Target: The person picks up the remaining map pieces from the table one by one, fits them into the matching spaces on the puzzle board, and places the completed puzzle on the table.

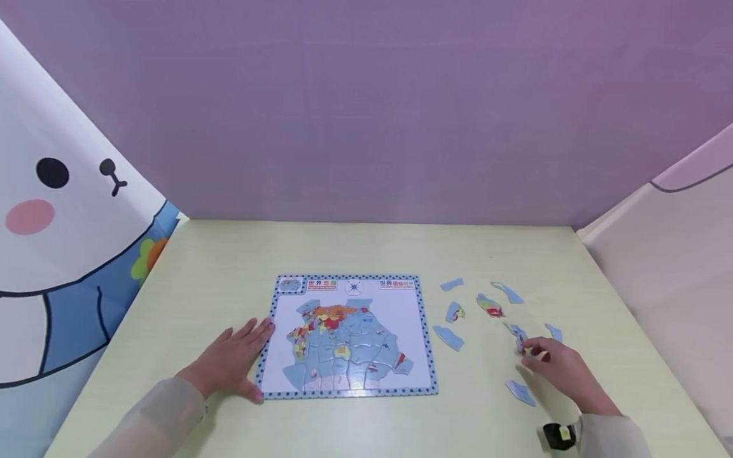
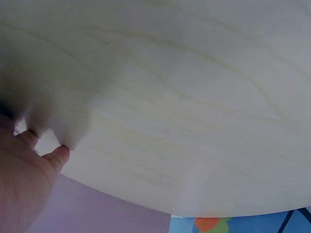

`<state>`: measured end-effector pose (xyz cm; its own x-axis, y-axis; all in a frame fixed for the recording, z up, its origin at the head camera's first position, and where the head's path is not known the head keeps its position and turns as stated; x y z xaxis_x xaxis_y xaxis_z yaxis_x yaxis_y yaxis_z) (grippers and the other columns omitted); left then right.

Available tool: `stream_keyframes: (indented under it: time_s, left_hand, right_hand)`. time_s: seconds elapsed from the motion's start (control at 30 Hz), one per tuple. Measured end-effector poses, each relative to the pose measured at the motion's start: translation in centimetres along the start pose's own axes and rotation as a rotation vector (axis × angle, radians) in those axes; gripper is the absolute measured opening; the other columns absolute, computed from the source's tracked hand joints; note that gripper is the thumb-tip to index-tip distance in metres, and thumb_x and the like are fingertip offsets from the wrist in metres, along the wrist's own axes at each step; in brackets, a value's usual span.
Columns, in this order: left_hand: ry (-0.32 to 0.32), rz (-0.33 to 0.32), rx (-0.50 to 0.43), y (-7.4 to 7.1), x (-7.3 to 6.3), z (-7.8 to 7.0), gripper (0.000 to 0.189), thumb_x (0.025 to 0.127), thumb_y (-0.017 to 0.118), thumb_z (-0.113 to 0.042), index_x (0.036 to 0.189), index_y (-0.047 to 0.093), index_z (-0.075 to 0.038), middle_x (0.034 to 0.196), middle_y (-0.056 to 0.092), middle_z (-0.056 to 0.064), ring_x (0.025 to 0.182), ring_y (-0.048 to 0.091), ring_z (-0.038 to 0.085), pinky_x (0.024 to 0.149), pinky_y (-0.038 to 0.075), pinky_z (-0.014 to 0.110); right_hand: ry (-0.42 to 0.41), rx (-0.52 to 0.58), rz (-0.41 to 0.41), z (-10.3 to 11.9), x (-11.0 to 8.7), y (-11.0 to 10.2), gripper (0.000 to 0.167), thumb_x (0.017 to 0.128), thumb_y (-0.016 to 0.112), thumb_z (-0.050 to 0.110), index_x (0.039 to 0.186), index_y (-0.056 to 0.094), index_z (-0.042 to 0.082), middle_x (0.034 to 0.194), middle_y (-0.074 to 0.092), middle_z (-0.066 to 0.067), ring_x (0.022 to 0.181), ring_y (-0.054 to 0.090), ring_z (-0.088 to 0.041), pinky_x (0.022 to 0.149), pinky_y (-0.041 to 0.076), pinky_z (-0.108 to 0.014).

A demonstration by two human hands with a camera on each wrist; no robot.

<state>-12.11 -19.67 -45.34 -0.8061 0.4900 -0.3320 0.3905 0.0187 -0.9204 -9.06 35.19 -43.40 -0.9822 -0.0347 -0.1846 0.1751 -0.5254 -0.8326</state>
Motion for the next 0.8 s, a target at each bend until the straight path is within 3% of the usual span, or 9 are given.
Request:
stream_keyframes:
  time_s: [0.17, 0.33, 0.8]
  left_hand:
    - [-0.004, -0.003, -0.001, 0.0, -0.1, 0.1, 0.125, 0.056, 0.077, -0.069, 0.147, 0.031, 0.003, 0.154, 0.027, 0.020, 0.140, 0.020, 0.045, 0.102, 0.022, 0.069]
    - [-0.013, 0.003, -0.009, -0.2, -0.2, -0.2, 0.125, 0.056, 0.079, -0.067, 0.146, 0.030, 0.004, 0.153, 0.027, 0.020, 0.140, 0.020, 0.045, 0.103, 0.022, 0.069]
    - [-0.014, -0.008, -0.008, -0.4, -0.4, -0.4, 0.124, 0.056, 0.079, -0.066, 0.146, 0.031, 0.004, 0.153, 0.028, 0.021, 0.139, 0.020, 0.045, 0.103, 0.022, 0.069]
  right_hand:
    - [-0.062, 0.010, 0.008, 0.6, 1.1, 0.4, 0.031, 0.084, 0.071, 0.009, 0.110, 0.064, -0.006, 0.101, 0.065, -0.017, 0.095, 0.059, -0.036, 0.078, 0.049, -0.051]
    - [-0.115, 0.010, 0.027, 1.4, 2.2, 0.7, 0.030, 0.084, 0.071, 0.008, 0.110, 0.064, -0.006, 0.102, 0.064, -0.018, 0.094, 0.058, -0.035, 0.080, 0.049, -0.050]
    - [-0.060, 0.017, 0.065, 2.5, 3.0, 1.0, 0.033, 0.086, 0.070, 0.008, 0.114, 0.062, -0.006, 0.098, 0.064, -0.015, 0.088, 0.057, -0.029, 0.075, 0.050, -0.043]
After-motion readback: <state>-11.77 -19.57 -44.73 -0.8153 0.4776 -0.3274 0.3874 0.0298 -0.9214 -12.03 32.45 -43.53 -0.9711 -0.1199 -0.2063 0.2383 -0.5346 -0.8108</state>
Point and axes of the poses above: each hand's wrist, its own x-axis towards the middle knuckle, its own y-axis out of the palm, z = x × y, the point moved 4 cm from there along x, towards the middle knuckle
